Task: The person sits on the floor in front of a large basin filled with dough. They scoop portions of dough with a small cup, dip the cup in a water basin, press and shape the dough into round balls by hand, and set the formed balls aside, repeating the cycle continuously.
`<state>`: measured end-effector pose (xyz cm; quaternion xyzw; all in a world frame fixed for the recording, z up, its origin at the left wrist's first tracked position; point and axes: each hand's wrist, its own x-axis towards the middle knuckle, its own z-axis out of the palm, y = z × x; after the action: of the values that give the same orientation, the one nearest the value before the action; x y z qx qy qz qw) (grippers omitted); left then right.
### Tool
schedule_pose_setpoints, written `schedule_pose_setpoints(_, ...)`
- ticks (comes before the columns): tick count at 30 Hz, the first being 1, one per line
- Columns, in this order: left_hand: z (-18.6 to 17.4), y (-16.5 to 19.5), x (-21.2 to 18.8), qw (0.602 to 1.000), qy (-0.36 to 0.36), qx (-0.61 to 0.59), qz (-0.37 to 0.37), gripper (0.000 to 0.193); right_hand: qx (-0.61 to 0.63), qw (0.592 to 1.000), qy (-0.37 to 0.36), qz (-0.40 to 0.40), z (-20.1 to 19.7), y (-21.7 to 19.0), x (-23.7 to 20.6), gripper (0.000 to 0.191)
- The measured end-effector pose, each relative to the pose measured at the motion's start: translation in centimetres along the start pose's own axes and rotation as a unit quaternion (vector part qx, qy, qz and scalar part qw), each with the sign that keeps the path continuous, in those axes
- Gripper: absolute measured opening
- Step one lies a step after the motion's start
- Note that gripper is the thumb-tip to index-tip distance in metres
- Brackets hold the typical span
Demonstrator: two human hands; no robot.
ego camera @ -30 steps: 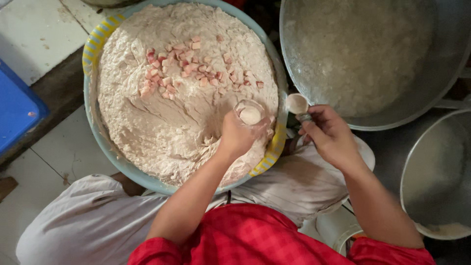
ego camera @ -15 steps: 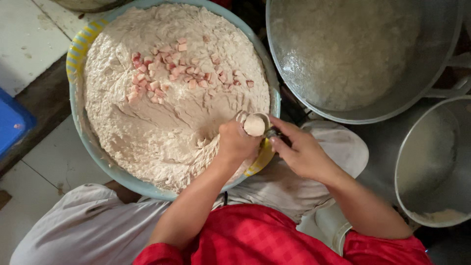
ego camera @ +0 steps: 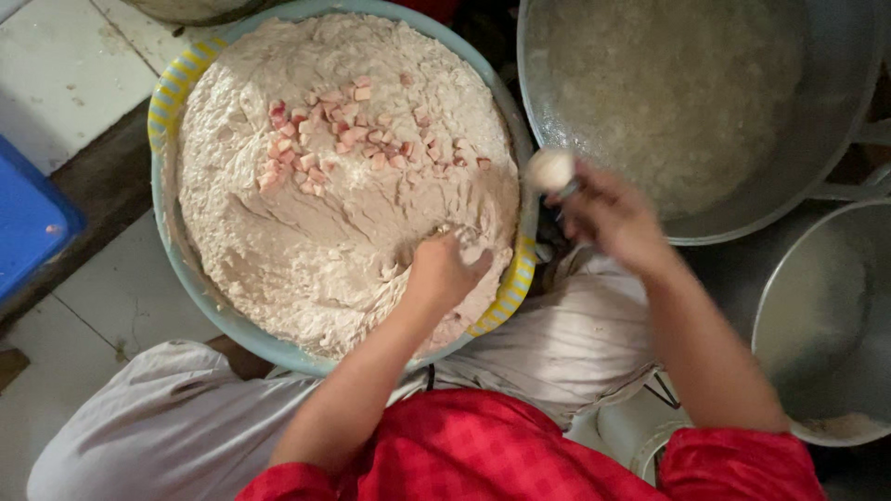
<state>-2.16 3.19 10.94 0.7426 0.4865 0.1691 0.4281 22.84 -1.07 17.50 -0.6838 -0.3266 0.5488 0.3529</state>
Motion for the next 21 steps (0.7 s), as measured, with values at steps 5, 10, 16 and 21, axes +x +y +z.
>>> schedule_pose_setpoints(5, -0.4, -0.1, -0.6, 0.993, -0.083, -0.050, 0.065, 0.037, -0.073, 0.975, 0.192, -0.083, -4.2, -0.6, 5.2, 0.050)
schedule_pose_setpoints(10, -0.1, 1.1, -1.3, 0.983, -0.093, 0.056, 0.147, 0.031, -0.477, 0.792, 0.292, -0.246, -5.4, -0.7, 6.5, 0.044)
schedule_pose_setpoints(16, 0.1, -1.7, 0.6, 0.979, -0.133, -0.155, 0.008, 0.039, -0.474, 0.804, 0.297, -0.202, -6.7, -0.6, 6.1, 0.047)
schedule_pose_setpoints(21, 1.4, -3.6, 2.0, 0.870, 0.031, -0.467, -0.158, 0.039, -0.428, 0.801, 0.325, -0.265, -7.1, 0.4, 5.0, 0.044)
